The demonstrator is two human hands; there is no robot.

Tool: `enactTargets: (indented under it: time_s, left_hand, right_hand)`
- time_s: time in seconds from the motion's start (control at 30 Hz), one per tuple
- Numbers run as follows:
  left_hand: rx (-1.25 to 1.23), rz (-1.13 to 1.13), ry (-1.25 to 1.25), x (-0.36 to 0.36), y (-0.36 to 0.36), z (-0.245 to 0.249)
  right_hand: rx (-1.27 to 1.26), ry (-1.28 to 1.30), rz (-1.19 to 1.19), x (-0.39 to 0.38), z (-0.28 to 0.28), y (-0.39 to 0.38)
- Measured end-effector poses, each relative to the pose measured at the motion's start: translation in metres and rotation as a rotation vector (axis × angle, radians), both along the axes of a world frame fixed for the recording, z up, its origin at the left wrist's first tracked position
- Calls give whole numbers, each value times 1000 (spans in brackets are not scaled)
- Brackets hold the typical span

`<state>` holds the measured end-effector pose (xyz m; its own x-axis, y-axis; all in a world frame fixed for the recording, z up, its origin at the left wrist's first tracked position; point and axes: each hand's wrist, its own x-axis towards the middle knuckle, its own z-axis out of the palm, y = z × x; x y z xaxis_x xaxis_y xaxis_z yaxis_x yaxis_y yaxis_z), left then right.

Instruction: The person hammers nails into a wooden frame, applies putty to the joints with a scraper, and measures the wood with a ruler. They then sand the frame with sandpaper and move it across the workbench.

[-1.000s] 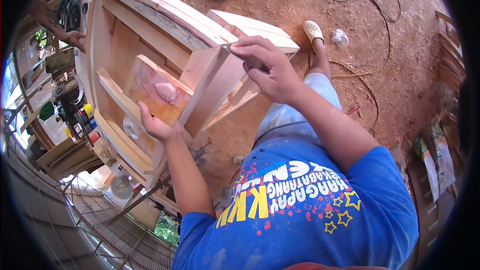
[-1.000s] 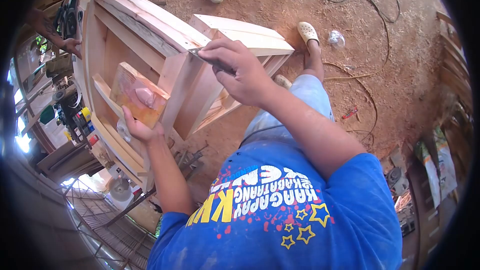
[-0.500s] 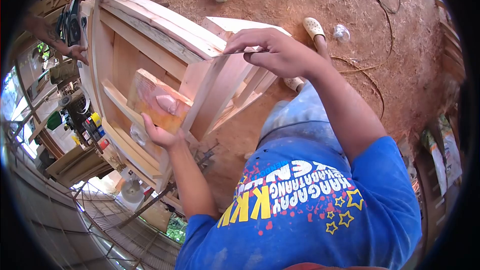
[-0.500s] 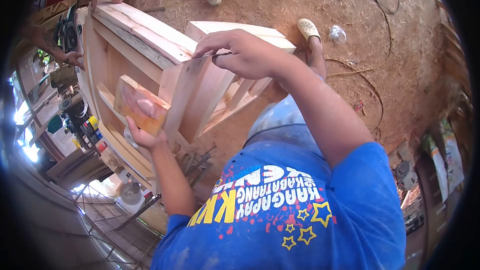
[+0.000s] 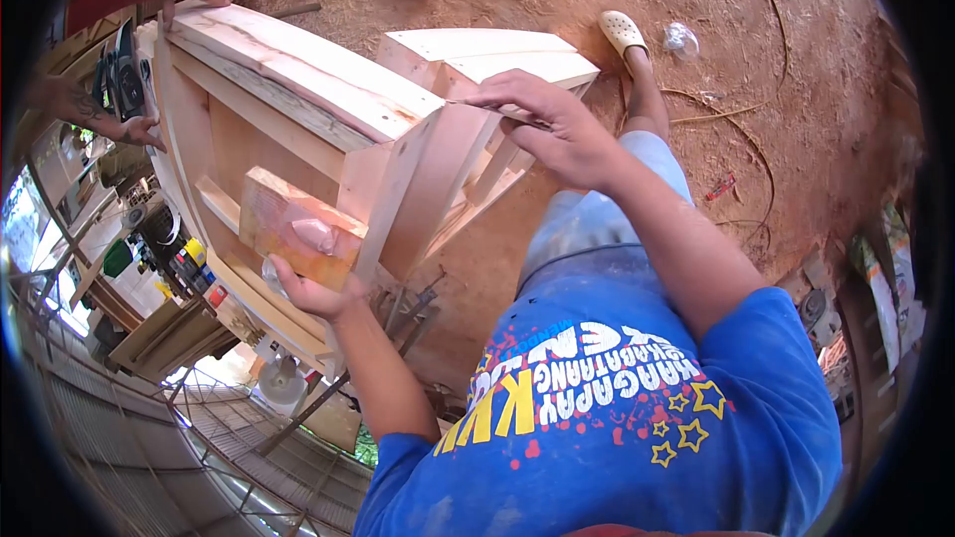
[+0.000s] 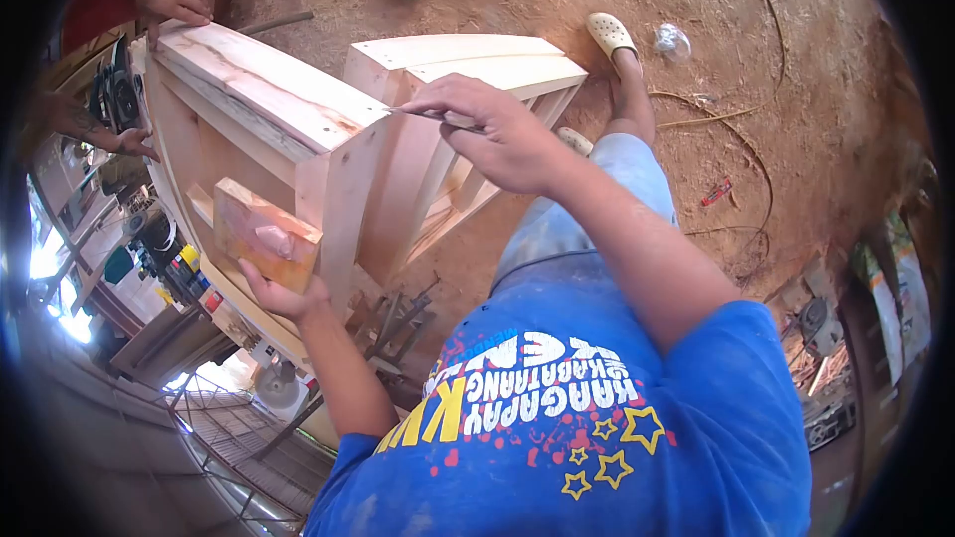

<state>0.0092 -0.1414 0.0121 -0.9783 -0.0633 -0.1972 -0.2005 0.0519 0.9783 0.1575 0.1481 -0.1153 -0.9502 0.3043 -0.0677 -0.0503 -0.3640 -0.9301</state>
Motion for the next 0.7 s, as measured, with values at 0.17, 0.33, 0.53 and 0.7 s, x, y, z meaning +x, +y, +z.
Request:
enactTargets:
  time_s: [0.17, 0.33, 0.53, 0.7]
  left_hand:
    - [-15, -37, 62, -3, -2, -3]
    - [3, -81, 56, -3, -6, -3]
    - [28, -113, 82, -4, -9, -4]
    - [78, -152, 46, 1, 2, 0]
  right_hand:
    - [209, 78, -175, -8, -8, -44]
    - [273, 41, -351, -13, -4, -78]
    - [461, 5, -493, -26, -1, -103]
    - [393, 99, -346, -4, -11, -64]
